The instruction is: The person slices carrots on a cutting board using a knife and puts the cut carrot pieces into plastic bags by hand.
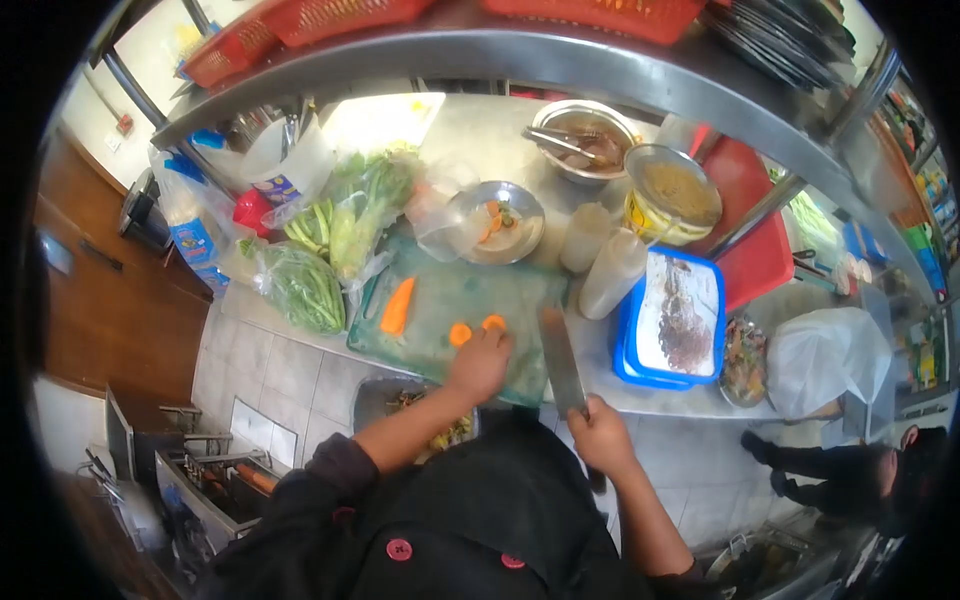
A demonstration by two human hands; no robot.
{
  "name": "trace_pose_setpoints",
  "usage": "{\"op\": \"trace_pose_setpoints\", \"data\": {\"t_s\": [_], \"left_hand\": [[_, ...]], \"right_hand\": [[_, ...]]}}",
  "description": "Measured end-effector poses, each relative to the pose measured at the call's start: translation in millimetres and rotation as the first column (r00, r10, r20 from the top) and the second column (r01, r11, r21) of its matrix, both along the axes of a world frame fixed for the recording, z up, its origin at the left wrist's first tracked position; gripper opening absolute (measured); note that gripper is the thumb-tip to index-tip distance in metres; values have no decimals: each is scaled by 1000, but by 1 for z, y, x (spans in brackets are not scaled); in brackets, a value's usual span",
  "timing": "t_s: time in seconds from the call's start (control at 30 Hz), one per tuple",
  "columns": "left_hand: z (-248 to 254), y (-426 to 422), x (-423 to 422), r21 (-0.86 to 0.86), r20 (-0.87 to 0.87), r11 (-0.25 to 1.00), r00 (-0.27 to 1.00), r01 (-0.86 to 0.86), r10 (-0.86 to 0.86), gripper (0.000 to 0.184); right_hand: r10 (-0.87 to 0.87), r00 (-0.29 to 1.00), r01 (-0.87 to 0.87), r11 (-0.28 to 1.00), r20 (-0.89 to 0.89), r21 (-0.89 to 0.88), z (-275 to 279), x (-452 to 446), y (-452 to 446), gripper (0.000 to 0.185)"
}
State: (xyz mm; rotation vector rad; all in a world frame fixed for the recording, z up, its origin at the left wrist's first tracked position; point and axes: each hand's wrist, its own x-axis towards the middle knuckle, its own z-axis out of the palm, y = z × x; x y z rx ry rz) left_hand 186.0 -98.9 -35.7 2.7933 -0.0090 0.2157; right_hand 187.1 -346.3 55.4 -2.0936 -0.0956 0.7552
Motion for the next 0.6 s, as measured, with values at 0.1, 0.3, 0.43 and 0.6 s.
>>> {"op": "trace_pose_setpoints", "data": {"t_s": [0.1, 0.3, 0.43, 0.6], "left_hand": [[-2, -3, -4, -40, -11, 998, 999, 50, -51, 16], [14, 9, -6, -139, -50, 986, 994, 89, -96, 16], [-6, 22, -36, -380, -41, 925, 999, 11, -28, 20], [-5, 54, -93, -638, -196, 728, 967, -253, 165, 18]], "right_hand": [[44, 996, -39, 996, 72, -78, -22, 7, -6, 25], [196, 960, -185, 980, 202, -70, -43, 25, 0, 19], [231, 947, -233, 972, 223, -19, -52, 32, 8, 19], [231, 949, -222, 973, 216, -67, -38, 26, 23, 26]]}}
